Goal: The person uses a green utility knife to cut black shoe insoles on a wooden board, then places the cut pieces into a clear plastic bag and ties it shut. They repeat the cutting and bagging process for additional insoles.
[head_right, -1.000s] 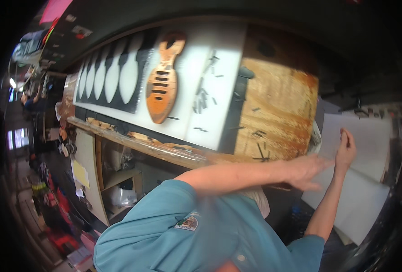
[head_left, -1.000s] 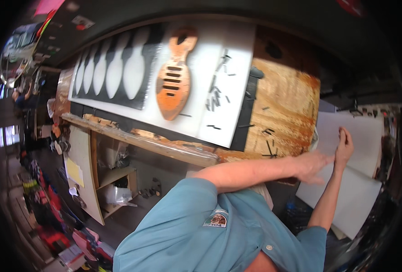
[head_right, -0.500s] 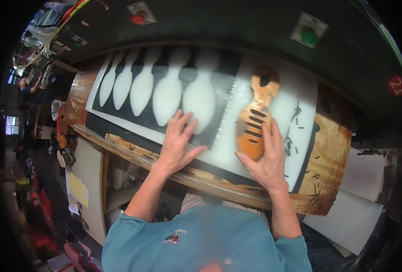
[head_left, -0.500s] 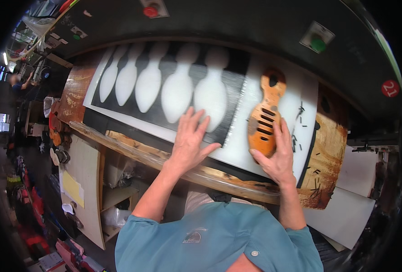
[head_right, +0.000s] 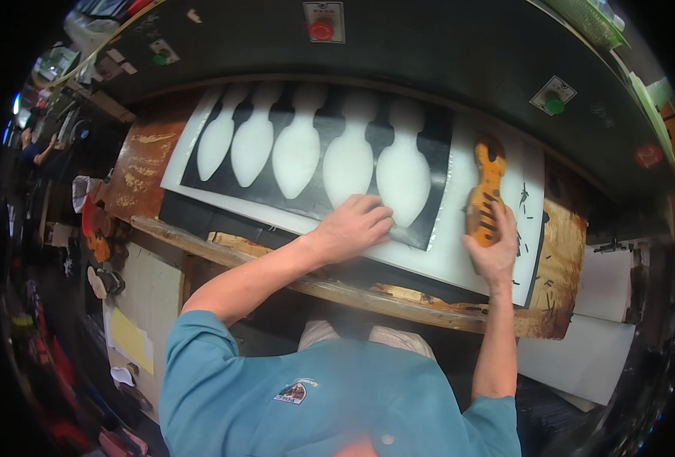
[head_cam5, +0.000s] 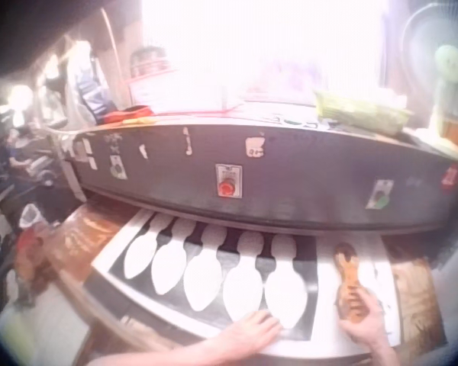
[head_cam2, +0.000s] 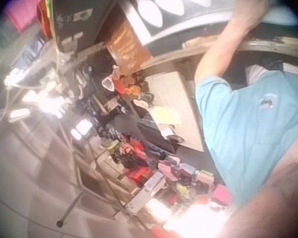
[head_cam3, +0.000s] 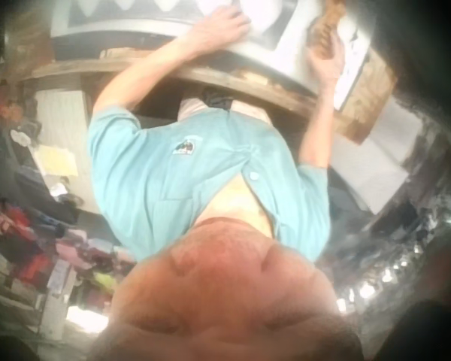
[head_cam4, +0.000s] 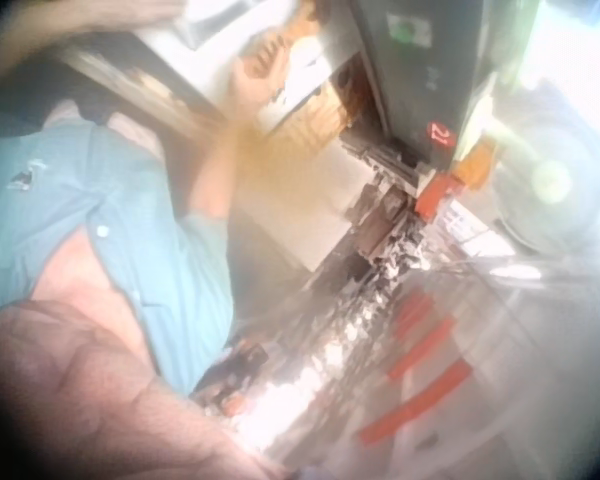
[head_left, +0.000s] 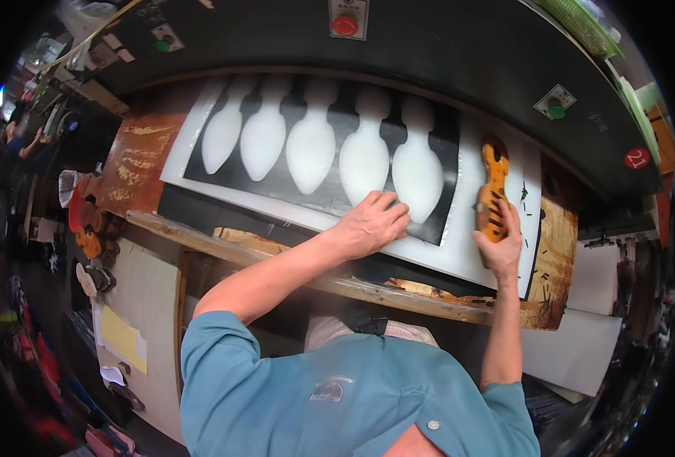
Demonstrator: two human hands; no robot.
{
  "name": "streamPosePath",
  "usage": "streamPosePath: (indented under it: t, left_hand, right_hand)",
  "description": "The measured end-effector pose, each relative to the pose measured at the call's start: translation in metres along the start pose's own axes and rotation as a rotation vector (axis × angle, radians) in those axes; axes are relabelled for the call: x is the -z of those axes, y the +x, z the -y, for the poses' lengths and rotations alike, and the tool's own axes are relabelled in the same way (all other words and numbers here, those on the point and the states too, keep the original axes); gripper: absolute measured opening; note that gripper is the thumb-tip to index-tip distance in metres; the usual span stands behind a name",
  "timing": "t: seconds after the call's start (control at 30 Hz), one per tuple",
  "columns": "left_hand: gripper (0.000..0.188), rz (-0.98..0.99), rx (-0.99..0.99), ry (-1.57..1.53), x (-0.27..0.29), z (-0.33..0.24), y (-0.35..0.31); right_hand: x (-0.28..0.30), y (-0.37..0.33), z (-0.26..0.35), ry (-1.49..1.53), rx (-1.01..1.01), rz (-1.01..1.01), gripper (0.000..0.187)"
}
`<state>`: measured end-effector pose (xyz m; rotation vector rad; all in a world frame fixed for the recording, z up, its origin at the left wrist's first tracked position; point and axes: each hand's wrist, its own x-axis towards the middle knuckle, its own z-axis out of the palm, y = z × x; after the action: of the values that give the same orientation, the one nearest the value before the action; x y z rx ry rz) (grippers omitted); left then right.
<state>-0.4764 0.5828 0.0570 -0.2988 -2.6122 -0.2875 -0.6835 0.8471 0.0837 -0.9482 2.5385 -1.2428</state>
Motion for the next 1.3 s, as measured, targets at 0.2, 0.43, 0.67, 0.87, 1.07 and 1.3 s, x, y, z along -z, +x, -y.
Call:
streamPosePath:
  t: [0.2,0.43,0.67,0.87,1.07,1.3]
  left_hand:
    - [0.006,-0.103,0.041,-0.006,-0.010,-0.001,0.014]
    - [0.006,-0.070,0.214,-0.213,0.022,-0.062,-0.004]
    - [0.012,0.331,0.327,-0.537,0.034,-0.202,-0.050]
    - [0.011,0.313,0.455,-0.750,0.018,-0.216,-0.066]
    - [0.028,-0.394,0.819,0.191,0.091,-0.019,-0.127]
    - [0.059,-0.027,1.204,0.459,0.112,0.122,-0.172]
  right_hand:
    - [0.022,-0.015,-0.008,0.612,-0.142,-0.061,0.083]
    - [0.052,-0.061,-0.006,1.081,-0.268,-0.101,0.078]
    - [0.066,-0.085,0.031,0.983,-0.152,-0.029,0.084]
    - [0.044,-0.078,0.037,0.765,-0.083,0.013,0.082]
    - [0.042,-0.065,-0.004,0.436,-0.068,-0.079,0.078]
    - [0.040,-0.066,-0.055,-0.349,0.041,-0.174,0.072]
